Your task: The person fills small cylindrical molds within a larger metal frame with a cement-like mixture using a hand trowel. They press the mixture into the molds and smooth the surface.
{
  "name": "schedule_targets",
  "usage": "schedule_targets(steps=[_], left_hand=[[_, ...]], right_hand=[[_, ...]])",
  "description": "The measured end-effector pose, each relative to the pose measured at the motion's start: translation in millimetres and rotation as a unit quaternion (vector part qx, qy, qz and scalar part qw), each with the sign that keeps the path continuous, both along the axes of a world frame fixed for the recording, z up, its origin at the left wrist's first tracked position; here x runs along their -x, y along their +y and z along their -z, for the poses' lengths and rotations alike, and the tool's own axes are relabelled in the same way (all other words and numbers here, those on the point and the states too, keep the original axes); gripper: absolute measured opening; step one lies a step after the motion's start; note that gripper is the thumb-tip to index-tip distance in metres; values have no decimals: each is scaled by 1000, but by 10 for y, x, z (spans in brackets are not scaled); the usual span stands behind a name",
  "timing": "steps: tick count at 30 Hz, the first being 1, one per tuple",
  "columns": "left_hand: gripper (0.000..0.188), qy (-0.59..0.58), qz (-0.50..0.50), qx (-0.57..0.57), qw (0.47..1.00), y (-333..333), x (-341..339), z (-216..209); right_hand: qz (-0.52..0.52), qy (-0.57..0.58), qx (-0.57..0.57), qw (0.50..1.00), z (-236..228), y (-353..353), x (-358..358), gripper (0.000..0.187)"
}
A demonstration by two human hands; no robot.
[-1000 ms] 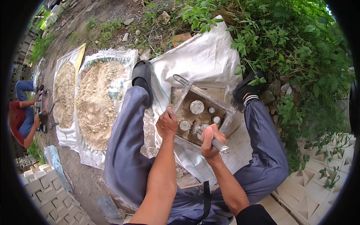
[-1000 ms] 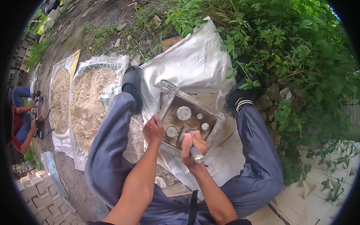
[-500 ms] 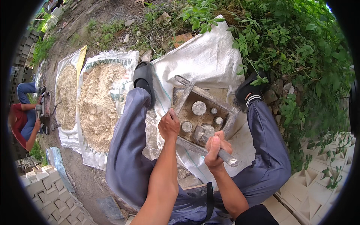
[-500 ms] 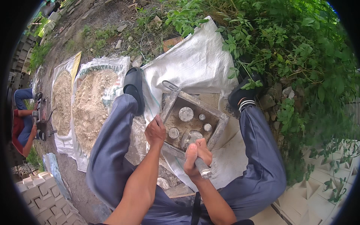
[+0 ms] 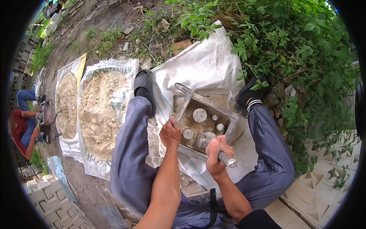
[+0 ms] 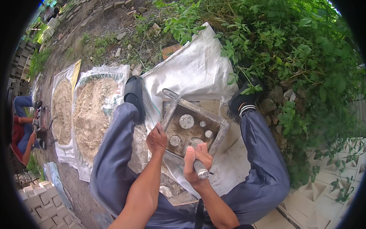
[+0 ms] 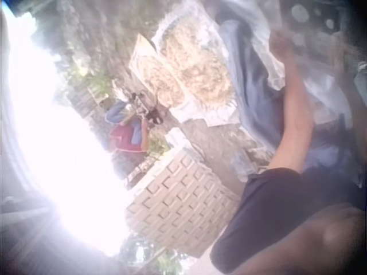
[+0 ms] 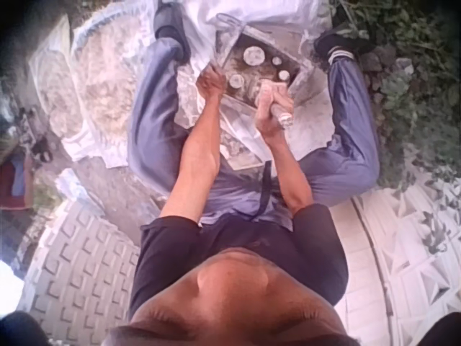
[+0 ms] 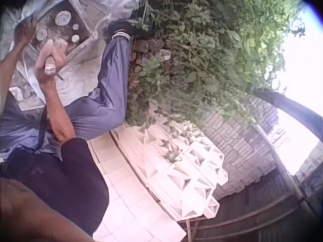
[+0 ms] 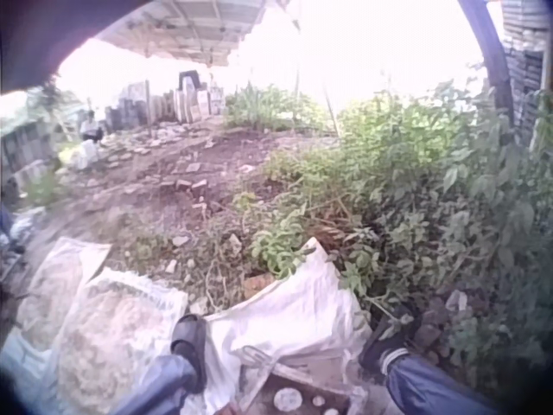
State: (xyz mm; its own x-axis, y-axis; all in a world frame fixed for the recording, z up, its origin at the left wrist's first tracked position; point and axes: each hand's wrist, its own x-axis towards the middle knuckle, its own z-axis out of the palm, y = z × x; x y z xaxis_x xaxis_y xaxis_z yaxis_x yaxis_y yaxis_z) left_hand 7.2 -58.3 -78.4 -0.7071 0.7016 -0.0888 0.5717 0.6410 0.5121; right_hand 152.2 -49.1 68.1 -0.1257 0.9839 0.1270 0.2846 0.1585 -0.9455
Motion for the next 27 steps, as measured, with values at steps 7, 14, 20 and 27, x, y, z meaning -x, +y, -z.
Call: schedule_targets(steps=[7,14,20,27], left_hand=[[45,-14,14,19,1000,17,-32,-36],[47,-19,13,7,1000,14,-19,-46],[46,-12,4,5,1000,29,-54,-27],[45,-11,1,6,1000,-8,-5,32]], right_hand=[[10,2,-24,1000,271,38,-32,45],[17,50,-24,998,324,-42,-54,36],[27,62,-57,996,60,-106,-124,42],[-3,38,-64,997,-180,-127,-6,34]])
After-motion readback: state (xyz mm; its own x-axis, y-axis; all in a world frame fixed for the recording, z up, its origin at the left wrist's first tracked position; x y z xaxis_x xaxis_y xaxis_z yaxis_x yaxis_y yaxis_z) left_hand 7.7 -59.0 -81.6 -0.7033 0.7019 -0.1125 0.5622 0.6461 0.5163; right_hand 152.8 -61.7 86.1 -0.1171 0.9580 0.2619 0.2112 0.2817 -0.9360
